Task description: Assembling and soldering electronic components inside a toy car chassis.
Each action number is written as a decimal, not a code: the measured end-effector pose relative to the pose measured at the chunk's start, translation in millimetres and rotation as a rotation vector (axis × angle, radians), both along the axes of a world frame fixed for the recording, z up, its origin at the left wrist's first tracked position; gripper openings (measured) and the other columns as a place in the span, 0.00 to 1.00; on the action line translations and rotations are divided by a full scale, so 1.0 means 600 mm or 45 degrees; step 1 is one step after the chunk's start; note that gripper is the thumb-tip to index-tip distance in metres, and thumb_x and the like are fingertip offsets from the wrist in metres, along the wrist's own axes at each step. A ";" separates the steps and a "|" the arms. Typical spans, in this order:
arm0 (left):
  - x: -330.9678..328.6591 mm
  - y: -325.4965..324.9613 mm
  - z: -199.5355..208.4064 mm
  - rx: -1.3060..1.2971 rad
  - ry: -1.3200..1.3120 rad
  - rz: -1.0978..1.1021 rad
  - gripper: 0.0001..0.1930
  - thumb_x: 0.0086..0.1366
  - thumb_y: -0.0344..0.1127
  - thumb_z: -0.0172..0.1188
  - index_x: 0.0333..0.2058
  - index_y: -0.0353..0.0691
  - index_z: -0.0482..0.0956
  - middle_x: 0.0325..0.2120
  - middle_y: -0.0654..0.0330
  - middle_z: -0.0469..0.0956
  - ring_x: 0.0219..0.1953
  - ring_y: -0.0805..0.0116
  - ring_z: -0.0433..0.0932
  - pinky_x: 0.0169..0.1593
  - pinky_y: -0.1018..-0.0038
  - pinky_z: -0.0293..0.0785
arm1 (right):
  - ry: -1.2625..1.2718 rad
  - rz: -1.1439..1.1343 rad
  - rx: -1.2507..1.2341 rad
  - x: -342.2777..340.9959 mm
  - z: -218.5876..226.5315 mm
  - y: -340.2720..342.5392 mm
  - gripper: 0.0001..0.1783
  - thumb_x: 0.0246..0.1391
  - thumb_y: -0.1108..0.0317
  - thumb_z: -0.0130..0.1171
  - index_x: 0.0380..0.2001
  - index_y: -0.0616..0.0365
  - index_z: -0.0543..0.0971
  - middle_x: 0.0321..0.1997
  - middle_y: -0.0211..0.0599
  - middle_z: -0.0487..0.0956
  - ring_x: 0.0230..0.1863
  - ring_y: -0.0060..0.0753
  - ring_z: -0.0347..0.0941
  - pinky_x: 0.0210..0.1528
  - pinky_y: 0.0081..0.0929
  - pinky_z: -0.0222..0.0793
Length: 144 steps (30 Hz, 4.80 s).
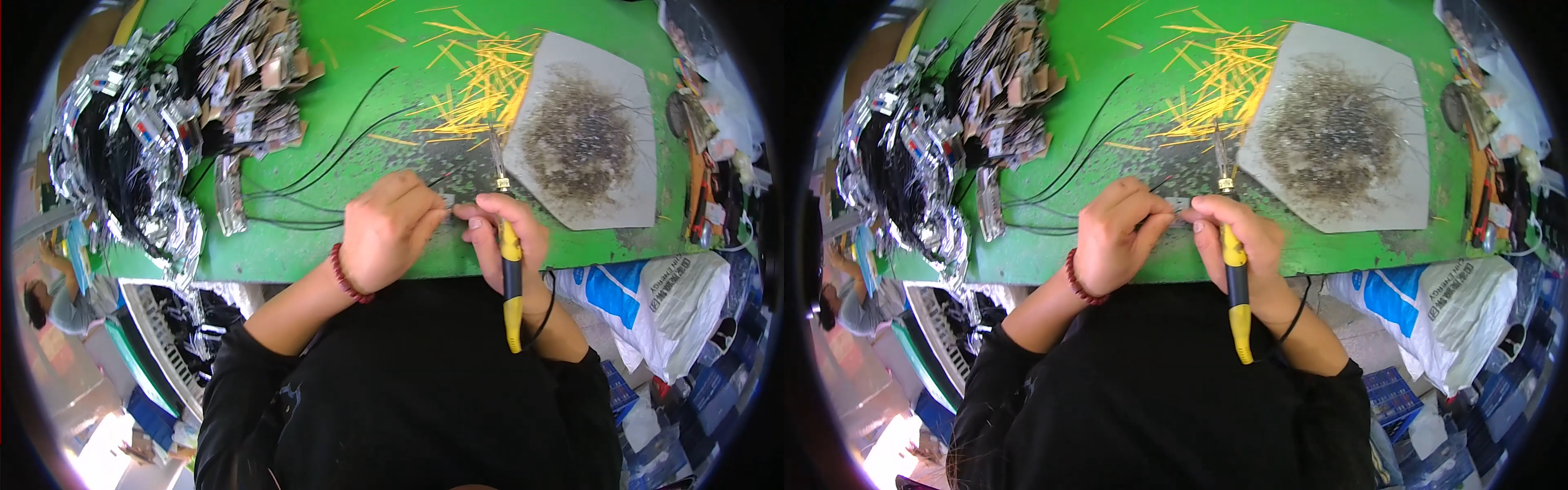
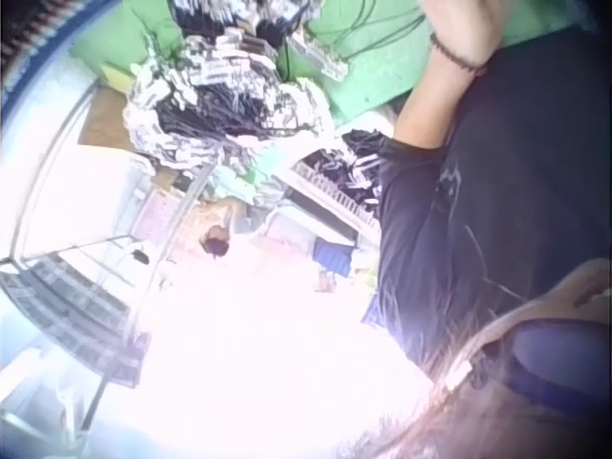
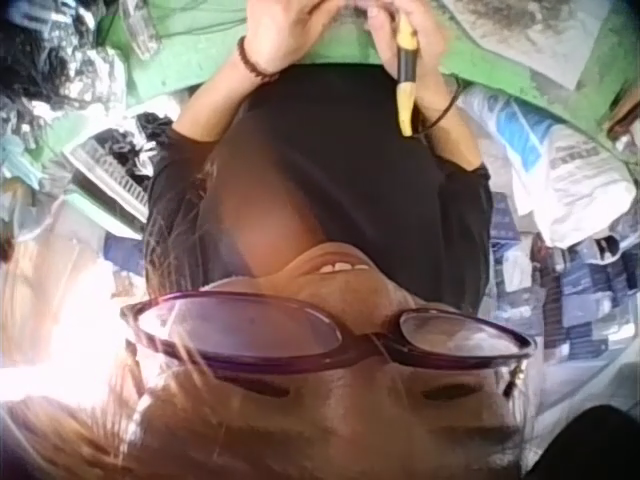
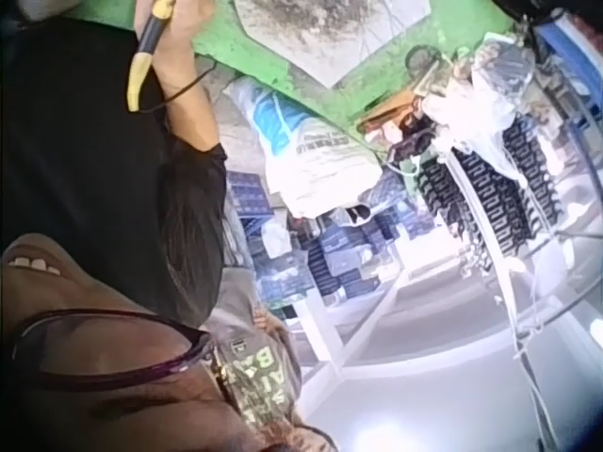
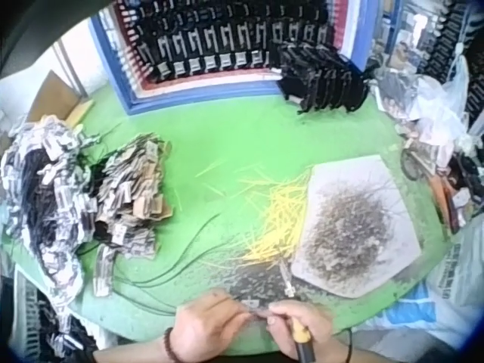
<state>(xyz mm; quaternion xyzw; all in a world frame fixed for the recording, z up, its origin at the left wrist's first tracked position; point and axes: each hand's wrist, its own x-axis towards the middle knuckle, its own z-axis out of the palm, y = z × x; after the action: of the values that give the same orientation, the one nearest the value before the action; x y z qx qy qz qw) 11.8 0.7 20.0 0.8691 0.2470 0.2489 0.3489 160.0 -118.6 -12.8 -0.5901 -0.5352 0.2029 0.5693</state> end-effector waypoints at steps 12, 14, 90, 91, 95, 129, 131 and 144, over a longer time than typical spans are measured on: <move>0.012 -0.014 -0.021 0.290 0.094 -0.127 0.09 0.48 0.21 0.68 0.28 0.37 0.78 0.32 0.56 0.78 0.32 0.58 0.77 0.32 0.68 0.76 | 0.298 -0.690 0.156 0.250 0.004 -0.071 0.21 0.60 0.60 0.55 0.47 0.66 0.79 0.26 0.28 0.75 0.25 0.16 0.66 0.28 0.16 0.60; 0.013 -0.013 -0.023 0.355 0.070 -0.119 0.07 0.49 0.22 0.64 0.26 0.38 0.76 0.31 0.59 0.77 0.30 0.62 0.76 0.30 0.71 0.76 | 0.276 -0.777 0.064 0.277 0.013 -0.048 0.12 0.56 0.71 0.56 0.42 0.65 0.79 0.25 0.25 0.73 0.25 0.14 0.65 0.29 0.14 0.59; 0.019 -0.004 0.002 0.129 0.411 -0.122 0.06 0.53 0.26 0.63 0.29 0.35 0.75 0.31 0.54 0.76 0.37 0.52 0.77 0.38 0.63 0.76 | 0.413 -0.164 -0.158 0.044 -0.005 -0.063 0.11 0.47 0.69 0.65 0.30 0.61 0.74 0.24 0.29 0.72 0.23 0.17 0.62 0.26 0.18 0.55; 0.020 -0.004 0.002 0.128 0.420 -0.122 0.06 0.53 0.26 0.63 0.29 0.35 0.75 0.31 0.54 0.76 0.37 0.52 0.77 0.38 0.63 0.76 | 0.413 -0.163 -0.158 0.044 -0.005 -0.062 0.11 0.47 0.69 0.65 0.30 0.61 0.74 0.24 0.29 0.72 0.23 0.17 0.62 0.26 0.18 0.55; 0.019 -0.005 -0.002 0.141 0.402 -0.110 0.05 0.53 0.26 0.62 0.29 0.35 0.74 0.30 0.54 0.76 0.37 0.53 0.77 0.37 0.63 0.76 | 0.351 -0.161 -0.197 0.044 -0.003 -0.060 0.10 0.47 0.70 0.64 0.30 0.61 0.73 0.24 0.29 0.71 0.23 0.17 0.62 0.25 0.18 0.55; 0.004 0.030 0.013 -0.077 0.252 -0.253 0.07 0.53 0.30 0.66 0.29 0.38 0.76 0.27 0.55 0.76 0.33 0.51 0.77 0.36 0.62 0.74 | -0.174 0.022 -0.148 0.043 0.029 0.072 0.21 0.46 0.84 0.64 0.44 0.54 0.79 0.30 0.37 0.81 0.29 0.27 0.79 0.32 0.22 0.73; 0.003 0.035 0.014 -0.138 0.189 -0.257 0.08 0.52 0.30 0.66 0.29 0.39 0.76 0.27 0.55 0.77 0.32 0.51 0.77 0.35 0.62 0.74 | -0.185 -0.025 -0.103 0.037 0.025 0.064 0.21 0.45 0.84 0.65 0.44 0.56 0.79 0.30 0.37 0.81 0.27 0.26 0.78 0.30 0.21 0.72; 0.002 0.010 0.020 0.046 -0.078 0.006 0.07 0.51 0.28 0.66 0.28 0.41 0.75 0.25 0.58 0.75 0.27 0.54 0.77 0.31 0.63 0.73 | 0.018 -0.019 0.167 0.016 0.018 0.010 0.23 0.48 0.87 0.63 0.47 0.63 0.70 0.36 0.47 0.84 0.38 0.36 0.84 0.42 0.29 0.79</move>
<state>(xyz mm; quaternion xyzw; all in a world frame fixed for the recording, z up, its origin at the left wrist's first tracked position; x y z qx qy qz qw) 13.2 6.6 32.0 0.8665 0.2338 0.2807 0.3401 169.6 -112.6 -2.3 -0.5542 -0.5387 0.1674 0.6120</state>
